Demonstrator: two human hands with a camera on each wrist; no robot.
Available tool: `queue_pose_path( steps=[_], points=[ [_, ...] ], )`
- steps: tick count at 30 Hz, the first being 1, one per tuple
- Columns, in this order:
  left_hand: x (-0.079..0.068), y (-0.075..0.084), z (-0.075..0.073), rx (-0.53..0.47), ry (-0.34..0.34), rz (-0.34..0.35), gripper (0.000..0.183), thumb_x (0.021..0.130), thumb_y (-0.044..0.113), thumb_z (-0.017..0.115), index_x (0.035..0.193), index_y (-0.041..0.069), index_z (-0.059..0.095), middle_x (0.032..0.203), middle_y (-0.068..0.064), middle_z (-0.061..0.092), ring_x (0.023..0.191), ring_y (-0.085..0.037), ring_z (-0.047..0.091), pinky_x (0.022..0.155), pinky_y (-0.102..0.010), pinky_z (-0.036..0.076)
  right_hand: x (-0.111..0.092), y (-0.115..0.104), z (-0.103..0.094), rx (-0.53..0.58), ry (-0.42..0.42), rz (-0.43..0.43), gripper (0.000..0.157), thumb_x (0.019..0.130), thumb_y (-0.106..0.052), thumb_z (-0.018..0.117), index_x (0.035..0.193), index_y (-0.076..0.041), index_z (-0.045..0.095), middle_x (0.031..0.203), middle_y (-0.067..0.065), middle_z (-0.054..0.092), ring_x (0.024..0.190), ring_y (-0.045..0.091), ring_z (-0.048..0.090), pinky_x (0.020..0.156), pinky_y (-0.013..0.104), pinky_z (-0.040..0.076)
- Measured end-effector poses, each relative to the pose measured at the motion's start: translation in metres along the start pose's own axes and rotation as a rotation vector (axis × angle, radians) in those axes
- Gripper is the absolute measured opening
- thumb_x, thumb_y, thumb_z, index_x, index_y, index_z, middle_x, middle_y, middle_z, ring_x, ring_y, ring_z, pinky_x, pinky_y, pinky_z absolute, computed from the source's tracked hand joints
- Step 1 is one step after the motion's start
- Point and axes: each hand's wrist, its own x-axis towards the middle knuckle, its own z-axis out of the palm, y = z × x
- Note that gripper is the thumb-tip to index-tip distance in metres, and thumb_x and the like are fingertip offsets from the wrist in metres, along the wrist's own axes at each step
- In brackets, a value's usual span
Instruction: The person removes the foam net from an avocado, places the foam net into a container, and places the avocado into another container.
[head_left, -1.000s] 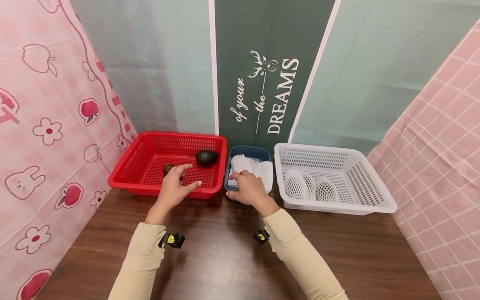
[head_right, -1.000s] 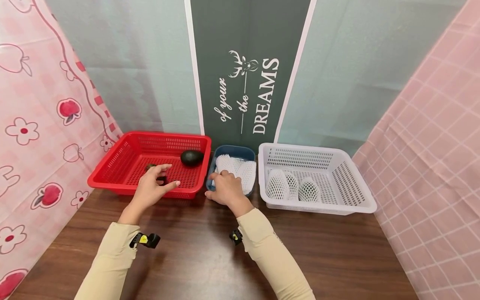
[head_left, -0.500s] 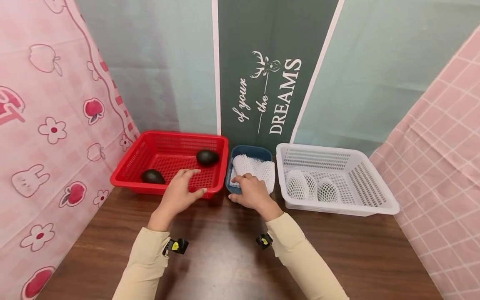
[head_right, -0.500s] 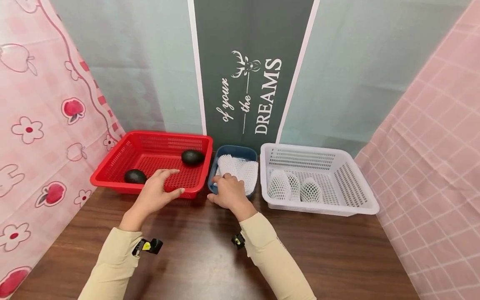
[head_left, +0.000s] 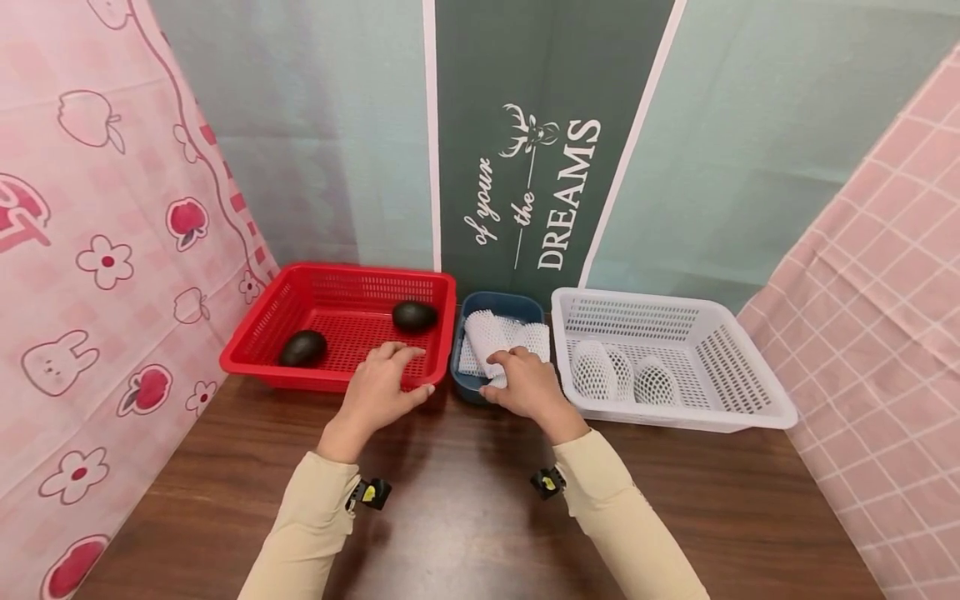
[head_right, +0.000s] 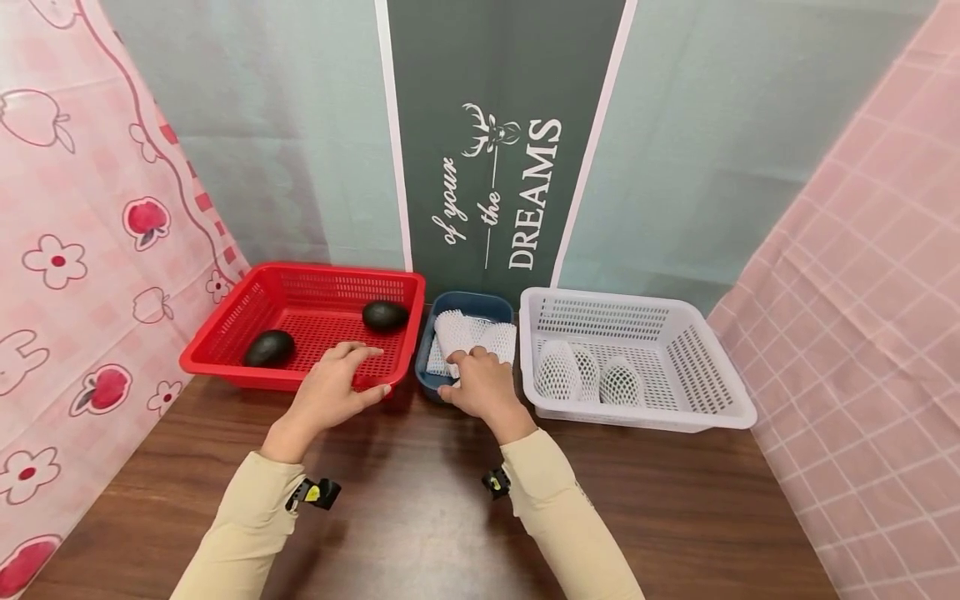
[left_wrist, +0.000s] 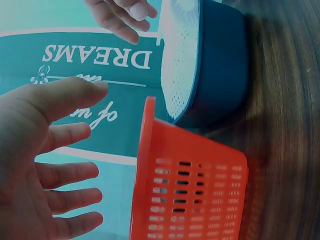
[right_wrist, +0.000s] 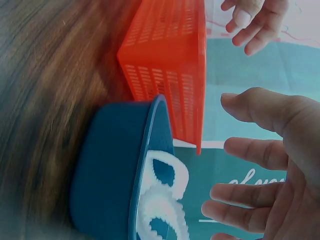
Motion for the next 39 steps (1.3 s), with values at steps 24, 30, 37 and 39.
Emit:
queue_pose_path(
  steps=[24, 30, 37, 39],
  points=[
    [0.008, 0.026, 0.024, 0.072, -0.084, 0.134, 0.047, 0.075, 0.038, 0.073, 0.114, 0.014, 0.065, 0.115, -0.013, 0.056, 0.104, -0.030, 0.051, 0.079, -0.046, 0.044, -0.018, 0.043, -0.012, 0.044, 0.027, 0.065, 0.047, 0.075, -0.034, 0.074, 0.113, -0.007, 0.065, 0.108, 0.019, 0.057, 0.094, 0.038, 0.055, 0.077, 0.052, 0.044],
    [0.011, 0.034, 0.031, 0.089, -0.092, 0.172, 0.047, 0.075, 0.039, 0.072, 0.113, 0.013, 0.065, 0.113, -0.012, 0.056, 0.104, -0.029, 0.051, 0.079, -0.045, 0.043, -0.021, 0.052, -0.016, 0.052, 0.028, 0.075, 0.047, 0.076, -0.032, 0.074, 0.113, -0.005, 0.064, 0.108, 0.019, 0.057, 0.094, 0.039, 0.055, 0.075, 0.052, 0.045],
    [0.011, 0.040, 0.039, 0.115, -0.123, 0.196, 0.046, 0.077, 0.040, 0.070, 0.114, 0.014, 0.064, 0.112, -0.011, 0.057, 0.108, -0.030, 0.049, 0.081, -0.046, 0.042, -0.026, 0.067, -0.021, 0.048, 0.029, 0.112, 0.048, 0.077, -0.032, 0.072, 0.116, -0.006, 0.064, 0.114, 0.022, 0.055, 0.098, 0.042, 0.053, 0.074, 0.055, 0.044],
    [0.011, 0.041, 0.042, 0.115, -0.125, 0.208, 0.045, 0.077, 0.040, 0.070, 0.114, 0.014, 0.065, 0.111, -0.011, 0.057, 0.108, -0.030, 0.048, 0.080, -0.045, 0.041, -0.026, 0.071, -0.022, 0.054, 0.029, 0.119, 0.047, 0.077, -0.032, 0.072, 0.116, -0.005, 0.063, 0.114, 0.023, 0.055, 0.099, 0.042, 0.053, 0.075, 0.055, 0.044]
  ],
)
